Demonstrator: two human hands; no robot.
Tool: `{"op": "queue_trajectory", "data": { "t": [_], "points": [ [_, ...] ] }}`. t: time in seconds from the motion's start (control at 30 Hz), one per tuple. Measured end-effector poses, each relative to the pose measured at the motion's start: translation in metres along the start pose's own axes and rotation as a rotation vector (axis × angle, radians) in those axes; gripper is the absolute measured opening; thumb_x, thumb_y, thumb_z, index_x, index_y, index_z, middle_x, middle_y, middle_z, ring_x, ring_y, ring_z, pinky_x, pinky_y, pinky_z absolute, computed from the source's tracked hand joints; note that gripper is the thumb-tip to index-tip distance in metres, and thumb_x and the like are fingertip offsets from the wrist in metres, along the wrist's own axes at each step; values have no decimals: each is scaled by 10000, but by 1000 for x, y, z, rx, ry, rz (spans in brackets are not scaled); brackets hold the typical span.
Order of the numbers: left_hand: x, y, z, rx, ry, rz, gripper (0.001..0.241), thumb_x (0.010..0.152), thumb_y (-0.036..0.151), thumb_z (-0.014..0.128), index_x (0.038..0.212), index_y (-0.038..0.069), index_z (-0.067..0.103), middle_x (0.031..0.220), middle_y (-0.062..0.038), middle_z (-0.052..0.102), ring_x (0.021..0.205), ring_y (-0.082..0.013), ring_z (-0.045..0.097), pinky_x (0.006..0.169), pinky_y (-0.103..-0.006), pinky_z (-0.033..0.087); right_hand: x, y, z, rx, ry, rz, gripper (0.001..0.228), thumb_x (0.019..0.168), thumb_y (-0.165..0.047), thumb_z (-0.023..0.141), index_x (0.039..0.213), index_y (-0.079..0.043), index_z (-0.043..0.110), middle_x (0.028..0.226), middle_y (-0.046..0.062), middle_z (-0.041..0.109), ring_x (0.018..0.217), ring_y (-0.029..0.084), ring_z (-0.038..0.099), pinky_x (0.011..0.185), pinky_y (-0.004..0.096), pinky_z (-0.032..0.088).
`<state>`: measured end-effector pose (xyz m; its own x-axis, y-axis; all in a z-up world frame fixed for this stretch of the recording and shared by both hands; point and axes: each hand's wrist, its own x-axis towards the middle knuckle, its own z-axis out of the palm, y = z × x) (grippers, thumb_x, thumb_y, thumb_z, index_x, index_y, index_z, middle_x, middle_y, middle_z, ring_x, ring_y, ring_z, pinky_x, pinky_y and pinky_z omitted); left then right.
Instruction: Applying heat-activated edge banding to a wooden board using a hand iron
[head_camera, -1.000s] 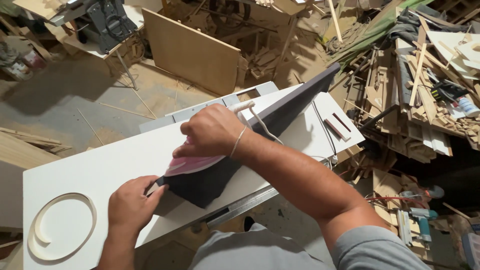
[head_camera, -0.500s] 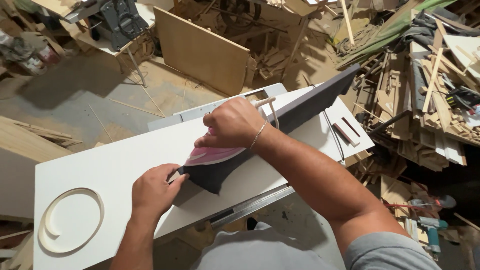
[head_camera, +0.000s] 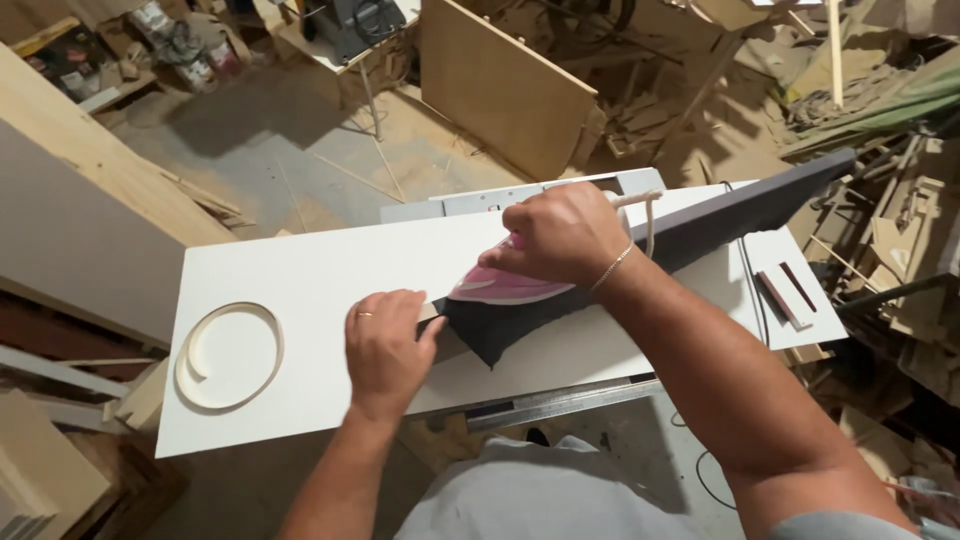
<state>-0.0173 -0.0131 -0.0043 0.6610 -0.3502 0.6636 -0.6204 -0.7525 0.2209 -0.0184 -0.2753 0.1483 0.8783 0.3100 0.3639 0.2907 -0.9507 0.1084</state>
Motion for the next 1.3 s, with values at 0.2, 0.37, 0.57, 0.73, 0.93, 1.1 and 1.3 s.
{"op": "queue_trajectory", "data": {
  "t": [0.2, 0.37, 0.57, 0.73, 0.93, 1.1, 1.3],
  "points": [
    [-10, 28, 7, 88, 209, 108, 187, 995, 243, 632, 1098, 129, 739, 1096, -68, 721, 1108, -291, 661, 1041, -434, 480, -1, 1, 5, -21, 27, -1, 481, 769, -680, 663, 640, -219, 619, 583, 34, 617, 604, 311, 666, 582, 447, 525],
    [-11, 34, 7, 100, 257, 90, 201, 1009, 235, 634, 1110, 100, 742, 1111, -86, 729, 1085, -295, 673, 1032, -426, 495, 0, 4, 4, 14, 19, -38, 462, 756, -668, 691, 660, -223, 614, 596, 23, 622, 613, 308, 668, 586, 453, 529],
    [-10, 38, 18, 84, 340, 39, 215, 982, 285, 690, 1067, 97, 750, 1078, -74, 729, 1048, -283, 665, 1010, -426, 502, 3, 13, 7, -28, -33, -95, 589, 769, -820, 614, 750, -231, 606, 641, 2, 639, 653, 289, 692, 617, 442, 549],
    [-12, 38, 24, 112, 392, 22, 210, 975, 303, 704, 1045, 112, 756, 1063, -53, 732, 1032, -271, 670, 998, -422, 512, 1, 22, 14, -19, -45, -141, 603, 764, -836, 606, 845, -240, 565, 695, -13, 629, 712, 260, 708, 632, 436, 559],
    [-8, 45, 17, 100, 370, 13, 190, 958, 290, 732, 1035, 119, 760, 1052, -40, 736, 1027, -263, 668, 992, -419, 510, -6, 27, 22, 55, 154, -152, 498, 783, -734, 686, 778, -254, 555, 688, -27, 583, 674, 226, 686, 591, 383, 546],
    [-7, 42, 22, 99, 375, -3, 181, 950, 289, 749, 1012, 120, 760, 1042, -37, 740, 1018, -262, 673, 997, -420, 509, -11, 25, 14, 112, 245, -202, 521, 746, -708, 745, 733, -215, 577, 652, 11, 591, 639, 276, 680, 572, 415, 540],
    [-7, 44, 21, 101, 390, 4, 178, 934, 277, 767, 1001, 113, 767, 1042, -42, 743, 1007, -261, 679, 989, -420, 514, -26, 59, 1, 79, 168, -178, 521, 769, -718, 710, 712, -214, 593, 657, 13, 608, 653, 270, 687, 605, 419, 551]
  ]
}}
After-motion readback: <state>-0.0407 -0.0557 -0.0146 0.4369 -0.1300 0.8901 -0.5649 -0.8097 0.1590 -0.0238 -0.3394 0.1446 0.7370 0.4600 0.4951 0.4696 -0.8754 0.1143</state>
